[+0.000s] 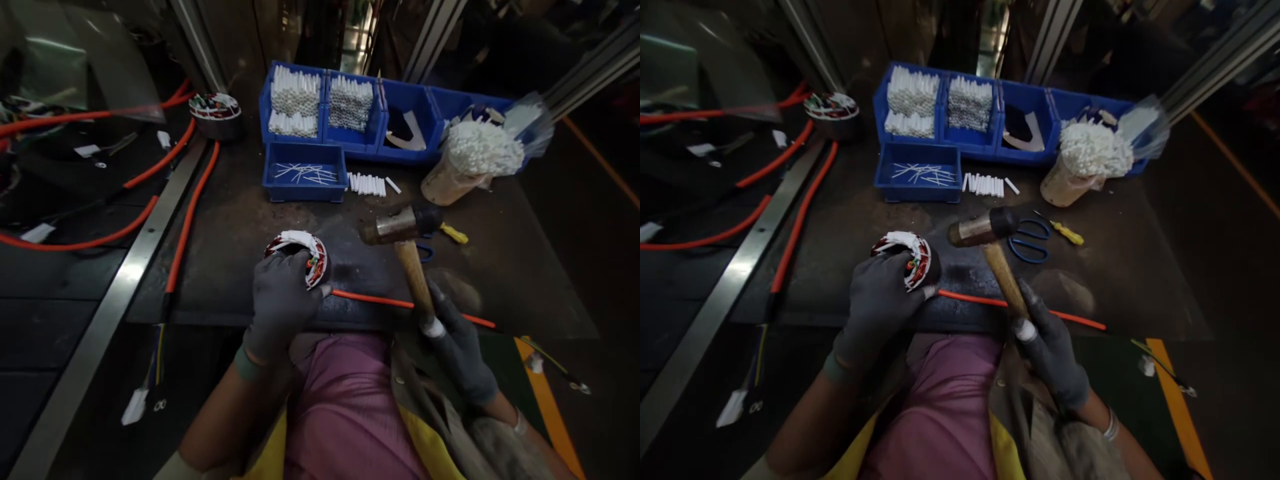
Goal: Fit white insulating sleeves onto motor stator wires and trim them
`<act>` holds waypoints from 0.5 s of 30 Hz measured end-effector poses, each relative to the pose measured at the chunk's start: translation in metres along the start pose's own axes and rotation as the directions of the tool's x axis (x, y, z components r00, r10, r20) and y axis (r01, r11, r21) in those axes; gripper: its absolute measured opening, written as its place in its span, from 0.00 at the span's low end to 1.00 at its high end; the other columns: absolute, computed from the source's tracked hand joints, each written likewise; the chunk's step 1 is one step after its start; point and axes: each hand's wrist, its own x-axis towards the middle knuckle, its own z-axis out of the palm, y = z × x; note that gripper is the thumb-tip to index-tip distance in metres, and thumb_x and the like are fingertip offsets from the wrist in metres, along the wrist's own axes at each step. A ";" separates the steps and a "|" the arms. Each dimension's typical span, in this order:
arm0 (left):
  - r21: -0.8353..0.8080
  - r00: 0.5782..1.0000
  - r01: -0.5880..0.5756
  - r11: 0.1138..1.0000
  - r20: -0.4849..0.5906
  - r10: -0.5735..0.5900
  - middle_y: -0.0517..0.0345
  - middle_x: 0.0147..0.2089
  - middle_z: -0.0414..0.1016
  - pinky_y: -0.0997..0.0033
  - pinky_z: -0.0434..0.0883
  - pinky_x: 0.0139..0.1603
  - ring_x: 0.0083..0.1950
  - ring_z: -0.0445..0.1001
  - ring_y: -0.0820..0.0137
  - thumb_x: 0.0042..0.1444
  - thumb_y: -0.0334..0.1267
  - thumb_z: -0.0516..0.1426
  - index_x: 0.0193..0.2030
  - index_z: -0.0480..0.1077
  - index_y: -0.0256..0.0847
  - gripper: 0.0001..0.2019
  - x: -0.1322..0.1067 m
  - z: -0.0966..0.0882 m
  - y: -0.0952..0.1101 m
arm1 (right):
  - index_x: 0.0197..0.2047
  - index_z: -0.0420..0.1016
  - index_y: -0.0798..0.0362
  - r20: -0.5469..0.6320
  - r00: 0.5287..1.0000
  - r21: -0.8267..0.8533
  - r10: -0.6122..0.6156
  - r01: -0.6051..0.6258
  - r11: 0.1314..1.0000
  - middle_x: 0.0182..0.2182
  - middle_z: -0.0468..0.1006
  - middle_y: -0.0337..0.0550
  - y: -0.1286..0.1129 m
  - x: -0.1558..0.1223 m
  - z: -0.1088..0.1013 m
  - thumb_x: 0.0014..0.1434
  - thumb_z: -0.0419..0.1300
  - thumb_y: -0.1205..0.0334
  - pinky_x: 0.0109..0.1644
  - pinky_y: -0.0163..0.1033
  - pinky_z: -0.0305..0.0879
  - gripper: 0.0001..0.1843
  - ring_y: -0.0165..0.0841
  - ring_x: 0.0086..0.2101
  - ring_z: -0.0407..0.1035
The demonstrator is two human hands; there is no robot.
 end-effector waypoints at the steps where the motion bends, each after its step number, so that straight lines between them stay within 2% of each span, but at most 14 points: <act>1: 0.021 1.000 0.000 1.000 -0.006 0.000 0.42 0.47 0.80 0.50 0.66 0.53 0.51 0.76 0.45 0.50 0.52 0.70 0.50 0.74 0.37 0.27 0.000 -0.001 0.000 | 0.75 0.61 0.46 -0.005 1.000 0.027 -0.015 0.015 1.000 0.57 0.81 0.50 0.002 -0.003 0.006 0.74 0.54 0.49 0.50 0.48 0.81 0.30 0.45 0.51 0.80; 3: 0.058 1.000 -0.003 0.998 -0.004 0.004 0.43 0.46 0.80 0.51 0.66 0.52 0.50 0.76 0.45 0.50 0.53 0.70 0.48 0.74 0.38 0.25 -0.001 -0.002 0.001 | 0.72 0.68 0.47 0.072 0.997 0.097 -0.013 0.006 0.995 0.58 0.79 0.51 0.003 -0.006 0.018 0.72 0.56 0.48 0.55 0.50 0.79 0.29 0.47 0.55 0.77; 5: 0.081 1.000 -0.001 0.997 0.010 0.001 0.45 0.44 0.79 0.52 0.66 0.50 0.48 0.76 0.46 0.51 0.53 0.69 0.45 0.74 0.39 0.22 -0.003 -0.001 0.002 | 0.69 0.72 0.49 0.195 0.981 0.134 0.017 -0.044 0.990 0.56 0.81 0.51 0.003 -0.004 0.024 0.71 0.57 0.47 0.56 0.51 0.78 0.28 0.48 0.56 0.77; 6: 0.085 1.000 -0.002 0.996 0.009 0.001 0.45 0.43 0.79 0.52 0.66 0.50 0.48 0.76 0.47 0.52 0.53 0.68 0.44 0.73 0.39 0.22 -0.004 -0.001 0.001 | 0.68 0.73 0.49 0.217 0.976 0.153 0.032 -0.066 0.986 0.55 0.82 0.51 0.003 -0.002 0.024 0.71 0.57 0.47 0.55 0.50 0.78 0.28 0.47 0.54 0.77; 11: 0.070 0.998 -0.022 0.997 -0.054 0.026 0.44 0.48 0.80 0.51 0.66 0.54 0.52 0.76 0.46 0.49 0.51 0.71 0.50 0.74 0.38 0.26 -0.005 0.004 -0.001 | 0.72 0.66 0.48 0.075 0.990 0.202 0.122 -0.135 0.970 0.46 0.85 0.46 -0.002 0.011 0.025 0.73 0.54 0.48 0.43 0.43 0.80 0.29 0.40 0.40 0.81; 13: 0.075 0.999 -0.013 0.997 -0.044 0.017 0.44 0.46 0.80 0.51 0.67 0.52 0.49 0.77 0.46 0.49 0.50 0.71 0.48 0.75 0.38 0.25 -0.005 0.004 -0.001 | 0.71 0.68 0.50 0.125 0.987 0.165 0.100 -0.120 0.979 0.45 0.84 0.48 -0.003 0.017 0.028 0.72 0.54 0.47 0.45 0.44 0.80 0.29 0.42 0.42 0.80; 15: 0.083 1.000 -0.005 0.997 -0.027 0.007 0.45 0.44 0.80 0.51 0.67 0.52 0.48 0.77 0.47 0.50 0.50 0.70 0.46 0.75 0.38 0.23 -0.004 0.003 -0.001 | 0.69 0.71 0.51 0.185 0.981 0.139 0.059 -0.085 0.987 0.48 0.84 0.50 -0.004 0.020 0.032 0.72 0.55 0.47 0.50 0.47 0.78 0.28 0.45 0.48 0.79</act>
